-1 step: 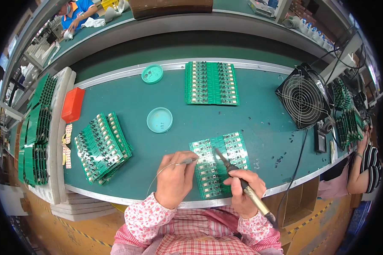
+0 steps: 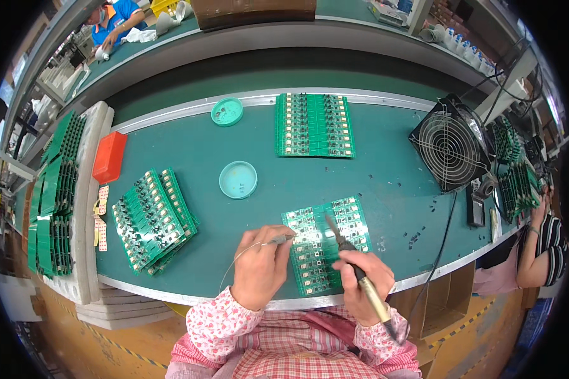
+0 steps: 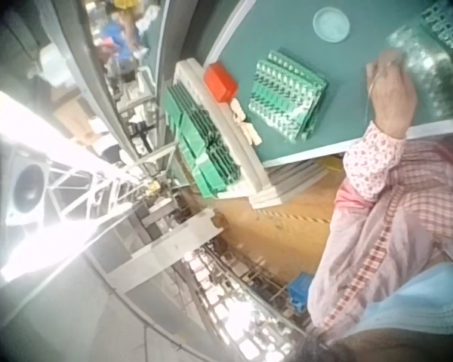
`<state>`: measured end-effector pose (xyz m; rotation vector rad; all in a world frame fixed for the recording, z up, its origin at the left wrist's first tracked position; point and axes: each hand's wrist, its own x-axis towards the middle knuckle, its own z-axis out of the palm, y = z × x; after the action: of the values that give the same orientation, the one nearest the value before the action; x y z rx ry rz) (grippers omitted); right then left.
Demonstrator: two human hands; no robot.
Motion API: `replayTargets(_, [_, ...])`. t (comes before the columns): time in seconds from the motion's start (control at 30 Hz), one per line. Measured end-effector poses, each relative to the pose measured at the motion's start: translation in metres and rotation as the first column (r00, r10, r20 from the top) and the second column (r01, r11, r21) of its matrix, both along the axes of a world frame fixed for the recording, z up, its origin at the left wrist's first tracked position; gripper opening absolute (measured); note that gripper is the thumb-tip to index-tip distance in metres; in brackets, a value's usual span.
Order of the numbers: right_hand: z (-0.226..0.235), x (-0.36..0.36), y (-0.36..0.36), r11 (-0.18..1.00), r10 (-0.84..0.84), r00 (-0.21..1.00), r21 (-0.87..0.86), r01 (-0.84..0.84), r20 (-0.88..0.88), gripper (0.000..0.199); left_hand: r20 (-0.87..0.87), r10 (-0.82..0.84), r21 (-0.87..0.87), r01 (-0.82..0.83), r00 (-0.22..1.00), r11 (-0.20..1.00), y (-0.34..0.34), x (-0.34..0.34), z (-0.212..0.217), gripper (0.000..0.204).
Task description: The person solders components onto a circuit board using a soldering iron and solder wire.
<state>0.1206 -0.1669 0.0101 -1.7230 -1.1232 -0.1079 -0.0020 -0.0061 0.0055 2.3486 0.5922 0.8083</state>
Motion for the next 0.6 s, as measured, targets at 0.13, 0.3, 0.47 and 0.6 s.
replayTargets(0.13, [0.001,-0.004,-0.008,0.975,-0.042,0.980,-0.206,0.082,0.192,0.048,0.008,-0.014,-0.014,0.015,1.000,1.000,0.000,-0.001,0.001,0.015])
replayTargets(0.3, [-0.001,-0.011,-0.010,0.938,-0.080,0.980,-0.318,0.136,0.184,0.060,0.059,0.041,0.005,-0.041,0.997,0.999,0.000,-0.008,0.007,0.015])
replayTargets(0.47, [0.000,-0.006,-0.003,0.964,-0.047,0.979,-0.247,0.096,0.199,0.060,0.055,-0.044,0.065,0.040,0.998,0.997,-0.006,-0.025,0.015,0.027])
replayTargets(0.6, [0.006,-0.010,-0.002,0.982,0.043,0.972,-0.190,0.001,0.230,0.052,-0.092,-0.249,0.111,0.258,0.964,0.960,-0.013,-0.036,0.018,0.032])
